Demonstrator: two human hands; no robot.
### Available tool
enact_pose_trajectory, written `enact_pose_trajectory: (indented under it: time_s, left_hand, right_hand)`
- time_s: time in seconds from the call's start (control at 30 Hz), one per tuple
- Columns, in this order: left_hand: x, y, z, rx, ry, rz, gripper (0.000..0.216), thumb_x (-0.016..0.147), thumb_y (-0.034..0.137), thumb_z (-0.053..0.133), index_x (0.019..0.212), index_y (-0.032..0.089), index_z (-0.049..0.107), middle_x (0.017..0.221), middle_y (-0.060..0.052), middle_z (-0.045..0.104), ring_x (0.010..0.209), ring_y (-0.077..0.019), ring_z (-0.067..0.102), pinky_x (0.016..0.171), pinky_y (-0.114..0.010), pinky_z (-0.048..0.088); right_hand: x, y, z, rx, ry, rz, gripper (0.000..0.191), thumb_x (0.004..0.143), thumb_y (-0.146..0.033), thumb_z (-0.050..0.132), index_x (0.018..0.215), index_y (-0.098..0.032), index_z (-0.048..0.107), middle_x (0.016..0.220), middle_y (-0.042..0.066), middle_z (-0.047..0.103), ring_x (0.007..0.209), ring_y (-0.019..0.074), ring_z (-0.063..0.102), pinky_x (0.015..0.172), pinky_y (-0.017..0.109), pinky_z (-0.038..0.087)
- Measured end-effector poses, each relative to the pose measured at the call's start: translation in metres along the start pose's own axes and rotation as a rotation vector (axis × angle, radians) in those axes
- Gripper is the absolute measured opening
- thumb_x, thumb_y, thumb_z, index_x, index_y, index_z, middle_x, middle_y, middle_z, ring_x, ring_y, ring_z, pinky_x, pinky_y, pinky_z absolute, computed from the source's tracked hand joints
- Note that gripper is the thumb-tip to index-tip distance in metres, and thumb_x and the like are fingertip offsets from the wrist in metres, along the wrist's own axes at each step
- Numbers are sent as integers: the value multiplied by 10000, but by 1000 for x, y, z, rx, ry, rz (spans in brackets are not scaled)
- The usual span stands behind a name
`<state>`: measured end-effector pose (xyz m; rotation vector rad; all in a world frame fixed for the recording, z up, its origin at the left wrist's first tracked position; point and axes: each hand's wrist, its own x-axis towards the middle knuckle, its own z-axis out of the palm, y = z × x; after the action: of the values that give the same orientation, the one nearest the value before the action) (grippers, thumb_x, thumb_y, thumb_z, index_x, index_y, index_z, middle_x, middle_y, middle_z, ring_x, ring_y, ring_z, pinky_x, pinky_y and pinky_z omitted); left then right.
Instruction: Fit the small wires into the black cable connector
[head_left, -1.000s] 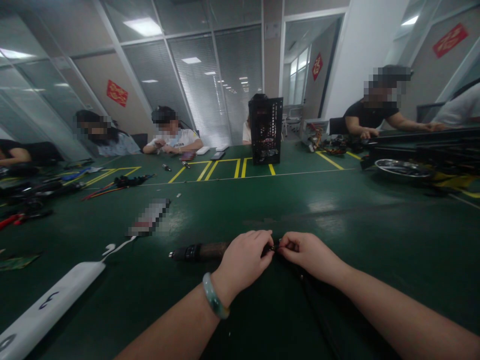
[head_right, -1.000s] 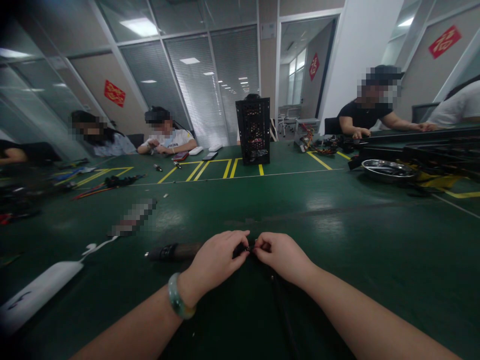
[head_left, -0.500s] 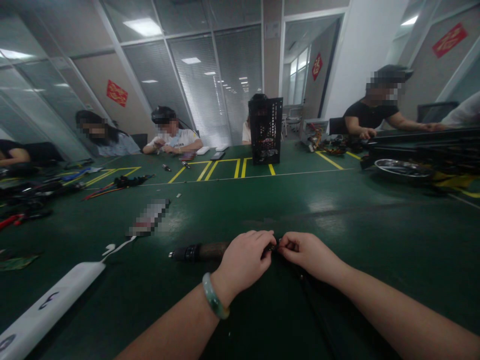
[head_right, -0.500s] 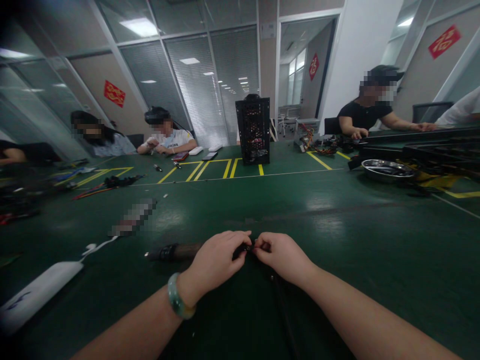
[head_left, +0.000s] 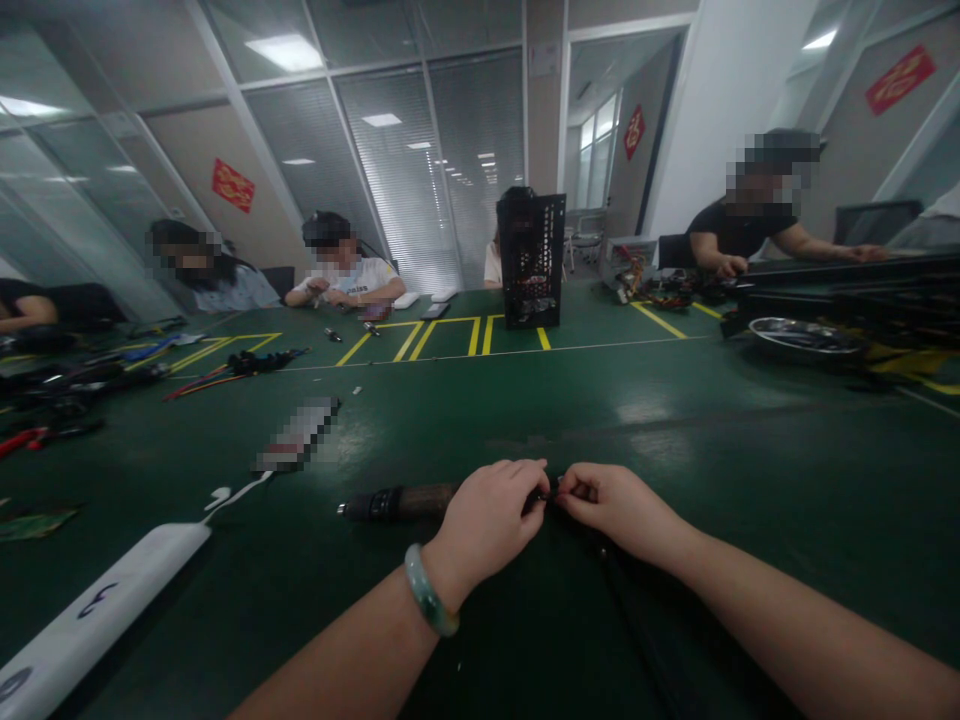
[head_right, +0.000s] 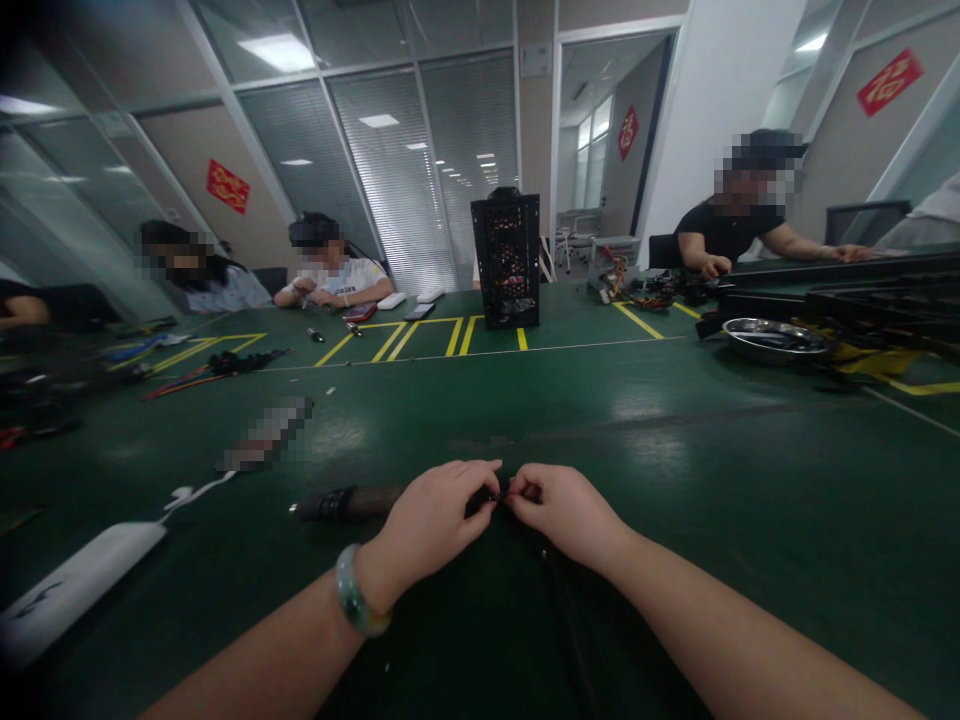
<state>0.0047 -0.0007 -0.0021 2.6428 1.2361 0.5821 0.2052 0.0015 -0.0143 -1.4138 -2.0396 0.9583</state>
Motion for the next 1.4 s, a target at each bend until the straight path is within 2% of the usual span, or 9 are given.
enact_pose_trajectory:
  time_s: [0.23, 0.4, 0.53, 0.87, 1.03, 1.23, 1.4]
  left_hand:
    - [0, 0, 0, -9, 4, 39, 151, 838, 133, 555, 953, 228, 573, 1239, 3, 584, 1042, -197, 566, 916, -376, 447]
    - [0, -1, 1, -2, 18, -12, 207, 822, 194, 605, 1021, 218, 551, 1249, -31, 572, 1066, -215, 564, 932, -391, 448]
    - [-1, -2, 2, 0, 13, -37, 151, 832, 231, 609, 970, 214, 552, 1237, -43, 578, 1086, -223, 560, 925, -399, 456]
    - [0, 1, -1, 20, -11, 24, 147, 845, 158, 550, 974, 224, 577, 1287, -15, 552, 1055, -203, 568, 928, -390, 451]
    - [-1, -1, 1, 13, 11, -17, 225, 810, 223, 636, 1017, 225, 549, 1288, -36, 548, 1105, -222, 550, 938, -402, 450]
    - [-1, -1, 1, 17, 11, -24, 112, 845, 231, 595, 948, 207, 557, 1250, -53, 572, 1106, -222, 554, 936, -401, 450]
    - [-1, 0, 0, 10, 9, -9, 107, 835, 211, 596, 939, 217, 569, 1280, -18, 557, 1076, -205, 565, 935, -390, 454]
  right_hand:
    - [1, 2, 2, -8, 14, -26, 121, 837, -271, 566, 812, -190, 652, 713, -11, 665, 640, 130, 593, 566, 213, 393]
    - [1, 2, 2, 2, 9, -10, 126, 840, -279, 567, 803, -189, 648, 716, -9, 671, 646, 136, 603, 567, 220, 399]
    - [1, 2, 1, 11, 2, -8, 124, 841, -281, 568, 812, -191, 647, 730, -6, 677, 656, 140, 613, 571, 223, 407]
    - [1, 3, 2, -1, 7, -20, 121, 841, -283, 567, 813, -193, 643, 716, -11, 668, 649, 138, 605, 569, 222, 402]
    - [2, 4, 3, 10, 1, -13, 127, 843, -285, 562, 813, -192, 643, 723, -7, 675, 649, 139, 613, 564, 222, 406]
    - [1, 2, 1, -4, 4, -14, 120, 836, -273, 569, 807, -191, 651, 709, -8, 673, 640, 141, 613, 567, 228, 411]
    - [1, 4, 2, -2, 8, -25, 116, 841, -276, 571, 810, -194, 647, 714, -8, 670, 649, 142, 613, 574, 228, 412]
